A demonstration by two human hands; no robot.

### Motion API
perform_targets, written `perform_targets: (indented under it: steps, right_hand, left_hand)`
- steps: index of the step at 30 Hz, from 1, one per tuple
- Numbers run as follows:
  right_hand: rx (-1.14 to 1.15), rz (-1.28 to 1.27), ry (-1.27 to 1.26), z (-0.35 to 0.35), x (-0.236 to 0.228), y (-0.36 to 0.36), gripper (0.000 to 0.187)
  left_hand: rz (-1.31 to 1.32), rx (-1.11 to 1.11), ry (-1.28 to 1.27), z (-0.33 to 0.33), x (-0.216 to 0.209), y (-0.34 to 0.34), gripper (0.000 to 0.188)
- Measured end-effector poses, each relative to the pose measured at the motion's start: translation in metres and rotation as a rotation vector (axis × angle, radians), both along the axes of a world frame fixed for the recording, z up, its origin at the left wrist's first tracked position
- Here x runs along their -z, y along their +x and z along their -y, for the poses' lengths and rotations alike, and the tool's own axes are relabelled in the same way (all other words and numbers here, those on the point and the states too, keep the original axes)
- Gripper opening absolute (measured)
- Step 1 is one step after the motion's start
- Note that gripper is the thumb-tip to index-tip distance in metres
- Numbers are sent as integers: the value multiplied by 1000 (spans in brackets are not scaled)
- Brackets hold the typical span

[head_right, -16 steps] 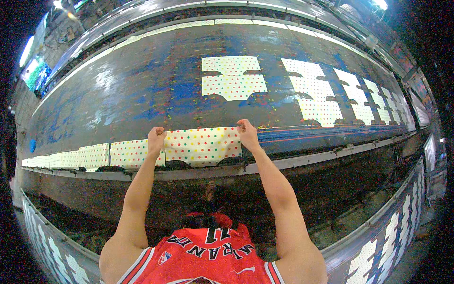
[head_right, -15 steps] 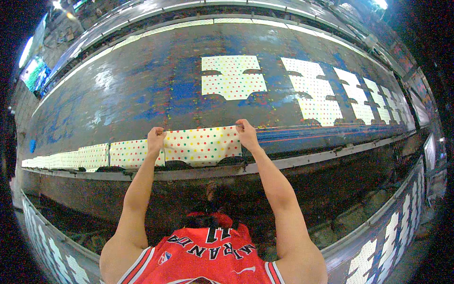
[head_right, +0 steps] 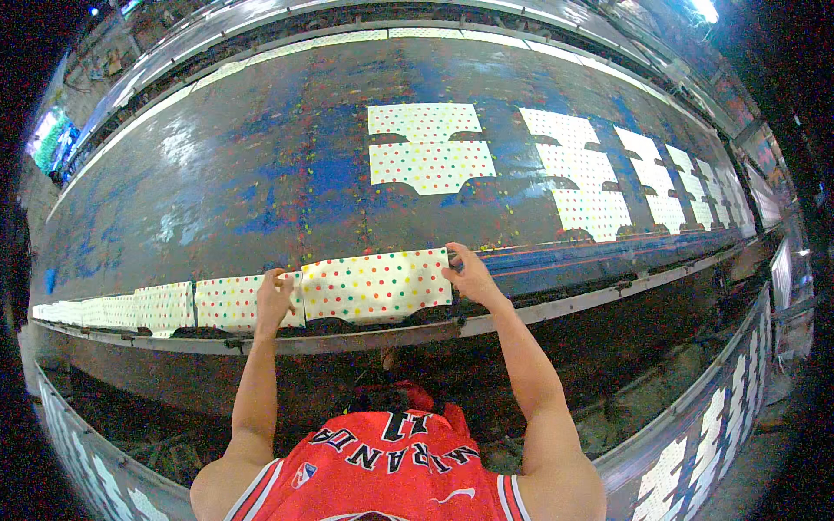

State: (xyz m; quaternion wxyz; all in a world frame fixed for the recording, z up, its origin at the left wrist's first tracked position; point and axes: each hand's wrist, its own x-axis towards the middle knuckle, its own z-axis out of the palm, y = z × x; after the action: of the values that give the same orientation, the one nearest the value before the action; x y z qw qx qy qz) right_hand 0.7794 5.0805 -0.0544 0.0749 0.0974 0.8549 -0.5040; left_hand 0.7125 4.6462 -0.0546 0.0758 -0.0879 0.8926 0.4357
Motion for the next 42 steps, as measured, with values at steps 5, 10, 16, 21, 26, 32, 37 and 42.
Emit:
perform_targets:
  steps: [5, 10, 16, 21, 26, 32, 37, 42]
  right_hand:
    - [113, -19, 34, -22, -11, -25, 58]
    - [191, -27, 29, -25, -2, -48, 61]
    - [227, -5, 10, -24, 3, -64, 59]
    - [229, -27, 41, -40, -5, -82, 52]
    - [227, -33, 28, -65, -12, -109, 44]
    - [181, -80, -1, -98, -12, -149, 41]
    - [94, -140, -1, -127, -1, -187, 40]
    - [124, -234, -57, -160, 9, -222, 29]
  left_hand:
    - [-179, -17, 69, 26, -3, -24, 33]
    - [-169, 19, 171, 19, 8, -52, 30]
    - [-190, 197, 304, -15, 27, -106, 33]
    - [-193, 301, 70, -60, 17, -155, 39]
    - [-337, 519, -664, -110, 3, -169, 86]
    - [-187, 674, -1012, -146, -12, -193, 115]
    - [-221, 577, -1058, -156, -15, -218, 98]
    - [-404, 398, -933, -178, 2, -265, 55]
